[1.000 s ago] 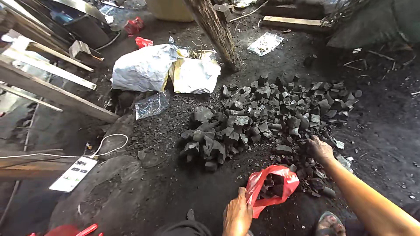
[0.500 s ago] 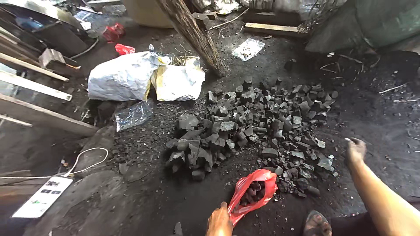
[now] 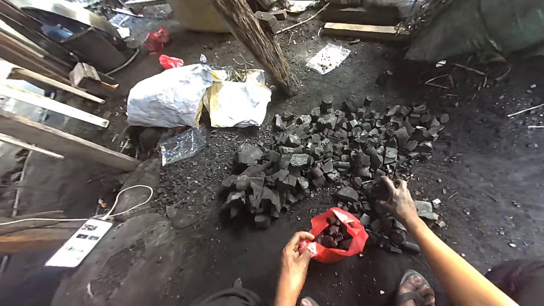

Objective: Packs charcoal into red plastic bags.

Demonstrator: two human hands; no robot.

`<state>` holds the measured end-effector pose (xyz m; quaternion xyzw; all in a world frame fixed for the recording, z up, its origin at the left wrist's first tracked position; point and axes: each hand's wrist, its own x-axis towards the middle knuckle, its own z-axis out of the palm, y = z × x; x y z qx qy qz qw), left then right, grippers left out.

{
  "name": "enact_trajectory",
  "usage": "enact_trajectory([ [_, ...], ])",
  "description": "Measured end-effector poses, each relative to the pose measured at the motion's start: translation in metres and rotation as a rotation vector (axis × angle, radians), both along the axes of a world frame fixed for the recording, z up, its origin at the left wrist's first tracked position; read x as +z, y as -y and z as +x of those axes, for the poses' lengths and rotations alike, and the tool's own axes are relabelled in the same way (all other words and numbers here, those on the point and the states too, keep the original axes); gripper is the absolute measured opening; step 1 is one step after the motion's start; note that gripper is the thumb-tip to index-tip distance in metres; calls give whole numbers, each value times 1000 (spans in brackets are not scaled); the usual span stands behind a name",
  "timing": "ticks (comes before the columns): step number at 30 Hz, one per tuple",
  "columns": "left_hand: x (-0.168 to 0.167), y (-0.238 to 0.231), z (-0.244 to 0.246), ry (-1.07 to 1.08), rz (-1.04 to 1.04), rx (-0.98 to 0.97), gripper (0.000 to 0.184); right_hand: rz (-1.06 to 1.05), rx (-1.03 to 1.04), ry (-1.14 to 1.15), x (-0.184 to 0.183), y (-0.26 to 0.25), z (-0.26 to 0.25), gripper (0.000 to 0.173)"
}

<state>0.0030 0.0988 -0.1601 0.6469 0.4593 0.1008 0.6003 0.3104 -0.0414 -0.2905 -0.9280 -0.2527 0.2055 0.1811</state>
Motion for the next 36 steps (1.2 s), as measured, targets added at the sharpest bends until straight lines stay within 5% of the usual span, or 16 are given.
enact_trajectory([
  [6, 0, 3, 2, 174, -162, 1, 23, -57, 69, -177, 11, -18, 11, 85],
  [10, 2, 3, 5, 239, -271, 35, 18, 340, -76, -271, 27, -13, 6, 84],
  [13, 4, 6, 8, 284, -352, 103, 21, 794, -294, -726, 65, -15, -39, 76],
  [16, 4, 9, 11, 290, -390, 138, 29, 1072, -199, -1138, 72, -16, -88, 81],
  [18, 5, 10, 12, 283, -383, 143, 35, 952, -17, -1126, 64, -21, -116, 86],
  [22, 8, 11, 10, 298, -375, 170, 40, 38, 662, -473, 52, -36, -129, 77],
  [23, 10, 11, 10, 295, -374, 170, 40, 12, 678, -495, 59, -36, -124, 71],
  [25, 11, 10, 8, 293, -377, 179, 41, 265, 449, -680, 80, -24, -101, 44],
  [27, 11, 10, 5, 290, -387, 170, 42, 587, -2, -662, 74, 1, -71, 27],
  [29, 12, 10, 4, 291, -386, 144, 42, 668, -441, -386, 51, 32, -32, 30],
  [31, 12, 10, 4, 295, -372, 106, 43, 483, -738, -136, 31, 61, 2, 44],
  [36, 11, 9, 1, 275, -381, 54, 45, 22, -570, -185, -8, 94, 40, 55],
])
